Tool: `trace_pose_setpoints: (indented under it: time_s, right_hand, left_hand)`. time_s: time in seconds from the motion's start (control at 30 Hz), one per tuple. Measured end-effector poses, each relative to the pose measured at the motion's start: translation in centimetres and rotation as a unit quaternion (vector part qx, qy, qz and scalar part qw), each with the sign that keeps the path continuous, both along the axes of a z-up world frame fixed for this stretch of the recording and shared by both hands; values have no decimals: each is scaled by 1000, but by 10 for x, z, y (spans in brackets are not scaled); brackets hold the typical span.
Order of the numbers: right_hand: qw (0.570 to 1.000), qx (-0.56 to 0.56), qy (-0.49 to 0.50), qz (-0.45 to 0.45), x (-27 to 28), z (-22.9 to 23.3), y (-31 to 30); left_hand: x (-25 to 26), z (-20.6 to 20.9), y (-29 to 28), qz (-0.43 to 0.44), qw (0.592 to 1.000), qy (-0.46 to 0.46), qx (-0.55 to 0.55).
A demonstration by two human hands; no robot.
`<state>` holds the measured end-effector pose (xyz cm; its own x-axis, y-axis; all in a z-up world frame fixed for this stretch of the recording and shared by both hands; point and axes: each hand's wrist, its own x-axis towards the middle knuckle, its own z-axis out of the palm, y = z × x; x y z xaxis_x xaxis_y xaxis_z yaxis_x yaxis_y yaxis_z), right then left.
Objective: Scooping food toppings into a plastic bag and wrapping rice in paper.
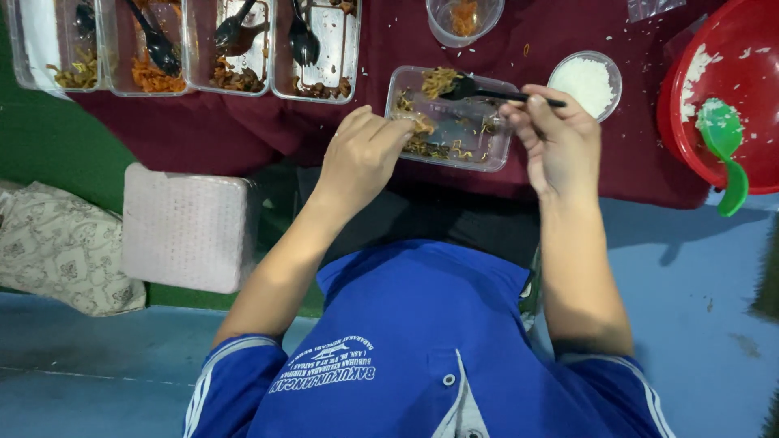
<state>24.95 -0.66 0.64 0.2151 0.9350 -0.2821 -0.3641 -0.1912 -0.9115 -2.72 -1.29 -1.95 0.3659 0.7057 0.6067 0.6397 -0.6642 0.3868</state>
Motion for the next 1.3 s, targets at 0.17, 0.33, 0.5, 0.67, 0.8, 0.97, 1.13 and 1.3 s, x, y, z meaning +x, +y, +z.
trace_pose_setpoints:
  time_s: [0.17,0.33,0.5,0.67,0.8,0.97,1.13,1.3]
  right_hand:
    - [999,15,-20,-33,16,23,-10]
    - [997,3,-56,-49,13,64,-24]
    - [968,95,-229,38,11,77,-32]
    - [927,151,-328,102,0,97,-34]
    - [835,209,-485,154,-3,118,-34]
    - [813,249,-507,141,-2,128,-34]
    - [841,227,-478,113,-6,127,-36]
    - [836,231,-475,148,-6,119,-33]
  left_hand:
    - [16,-2,9,12,999,-25,16]
    - [23,21,13,-37,999,5,-24]
    - [30,24,18,-45,997,42,-35]
    - [33,21,21,-52,996,60,-33]
    - [34,11,23,-45,996,62,-39]
    - [30,16,22,-49,994,78,-56]
    - [31,16,21,-49,995,65,-63]
    - [32,9,22,-60,996,51,-46]
